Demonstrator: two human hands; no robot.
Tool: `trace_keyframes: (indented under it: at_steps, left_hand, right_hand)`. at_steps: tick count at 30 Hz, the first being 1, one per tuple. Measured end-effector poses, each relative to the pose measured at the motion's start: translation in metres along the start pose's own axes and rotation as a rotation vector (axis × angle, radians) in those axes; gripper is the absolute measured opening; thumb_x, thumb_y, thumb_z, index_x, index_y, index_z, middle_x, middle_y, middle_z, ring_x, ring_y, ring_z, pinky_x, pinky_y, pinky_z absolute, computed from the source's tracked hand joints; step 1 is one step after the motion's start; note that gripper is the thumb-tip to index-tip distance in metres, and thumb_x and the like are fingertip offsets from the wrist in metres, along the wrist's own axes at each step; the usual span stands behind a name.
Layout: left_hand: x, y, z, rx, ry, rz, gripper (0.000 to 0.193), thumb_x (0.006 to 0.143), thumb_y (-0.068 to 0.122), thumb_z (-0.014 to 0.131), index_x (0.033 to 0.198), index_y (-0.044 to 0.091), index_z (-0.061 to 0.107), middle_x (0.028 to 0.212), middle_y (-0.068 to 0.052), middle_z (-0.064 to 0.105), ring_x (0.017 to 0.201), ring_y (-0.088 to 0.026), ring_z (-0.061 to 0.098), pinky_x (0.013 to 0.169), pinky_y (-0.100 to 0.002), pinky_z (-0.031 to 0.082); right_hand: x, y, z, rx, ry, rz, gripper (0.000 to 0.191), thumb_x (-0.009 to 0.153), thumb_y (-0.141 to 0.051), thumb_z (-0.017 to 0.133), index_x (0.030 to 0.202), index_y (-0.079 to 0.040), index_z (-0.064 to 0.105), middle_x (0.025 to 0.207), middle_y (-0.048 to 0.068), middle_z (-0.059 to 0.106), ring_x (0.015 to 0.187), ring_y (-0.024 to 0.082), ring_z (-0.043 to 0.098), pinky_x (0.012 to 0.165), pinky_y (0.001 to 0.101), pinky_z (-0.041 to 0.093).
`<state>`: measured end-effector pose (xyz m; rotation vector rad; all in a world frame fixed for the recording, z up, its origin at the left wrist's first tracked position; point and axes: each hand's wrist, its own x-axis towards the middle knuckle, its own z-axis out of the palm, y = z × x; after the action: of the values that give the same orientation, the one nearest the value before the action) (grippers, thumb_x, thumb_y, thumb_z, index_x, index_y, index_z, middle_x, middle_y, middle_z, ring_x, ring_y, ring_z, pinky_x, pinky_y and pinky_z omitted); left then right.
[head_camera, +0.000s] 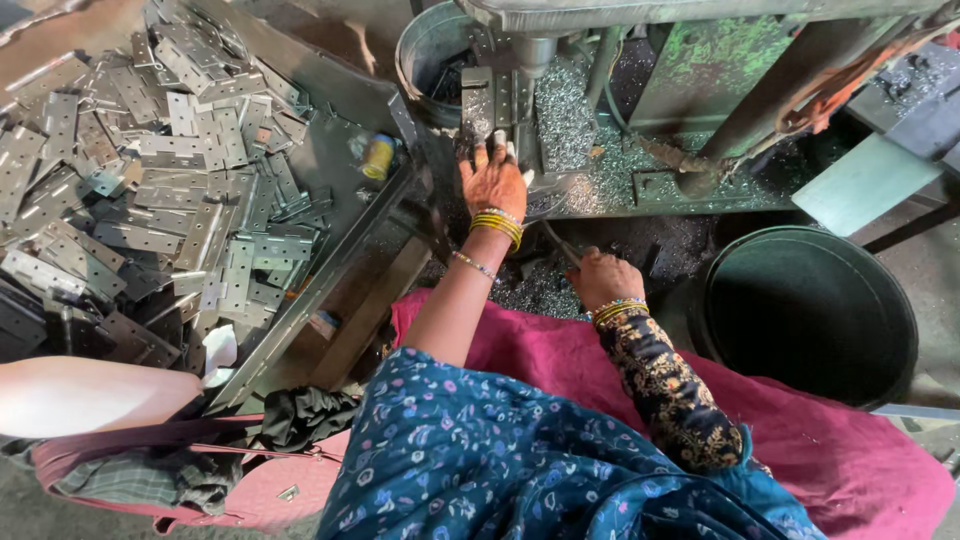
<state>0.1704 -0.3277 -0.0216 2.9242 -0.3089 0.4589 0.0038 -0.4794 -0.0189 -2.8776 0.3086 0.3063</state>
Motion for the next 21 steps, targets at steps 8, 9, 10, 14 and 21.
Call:
trace_keyframes:
  at_steps: [8,9,10,14,21]
  left_hand:
    - [0.008,0.006,-0.001,0.093,-0.019,0.015,0.04,0.1,0.027,0.049,0.126,0.008,0.072,0.151,-0.007,0.053,0.147,-0.031,0.04,0.125,-0.059,0.017]
    - [0.003,0.006,-0.004,0.088,-0.019,0.012,0.04,0.1,0.026,0.049,0.127,0.008,0.072,0.15,-0.007,0.054,0.146,-0.031,0.04,0.125,-0.059,0.016]
    - [0.001,0.006,-0.007,0.105,-0.05,0.029,0.039,0.099,0.026,0.049,0.126,0.009,0.072,0.151,-0.008,0.052,0.147,-0.032,0.039,0.125,-0.06,0.015]
    - [0.0,0.01,-0.014,0.159,-0.042,0.041,0.046,0.096,0.035,0.048,0.127,0.008,0.069,0.153,-0.012,0.048,0.146,-0.033,0.036,0.122,-0.059,0.012]
    - [-0.002,0.011,-0.012,0.14,0.007,0.018,0.052,0.098,0.039,0.051,0.133,0.004,0.066,0.156,-0.013,0.047,0.145,-0.033,0.036,0.123,-0.059,0.012]
  right_hand:
    - [-0.001,0.013,0.044,0.141,-0.023,0.082,0.062,0.094,-0.067,0.058,0.108,-0.009,0.071,0.104,0.021,0.074,0.101,0.041,0.071,0.084,0.0532,0.056]
    - [-0.002,0.015,0.048,0.155,-0.023,0.068,0.062,0.094,-0.067,0.057,0.108,-0.008,0.071,0.104,0.021,0.074,0.101,0.042,0.07,0.084,0.054,0.055]
    - [0.001,0.016,0.049,0.171,-0.015,0.053,0.063,0.094,-0.067,0.057,0.109,-0.008,0.071,0.104,0.022,0.074,0.101,0.043,0.07,0.083,0.0549,0.055]
    - [0.021,0.025,0.042,0.085,0.019,0.0,0.058,0.094,-0.063,0.058,0.106,-0.008,0.074,0.105,0.022,0.075,0.102,0.042,0.071,0.085,0.0547,0.055]
    - [0.007,0.029,0.08,0.226,0.018,0.068,0.055,0.094,-0.062,0.061,0.104,-0.009,0.074,0.098,0.024,0.074,0.097,0.044,0.07,0.083,0.0551,0.054]
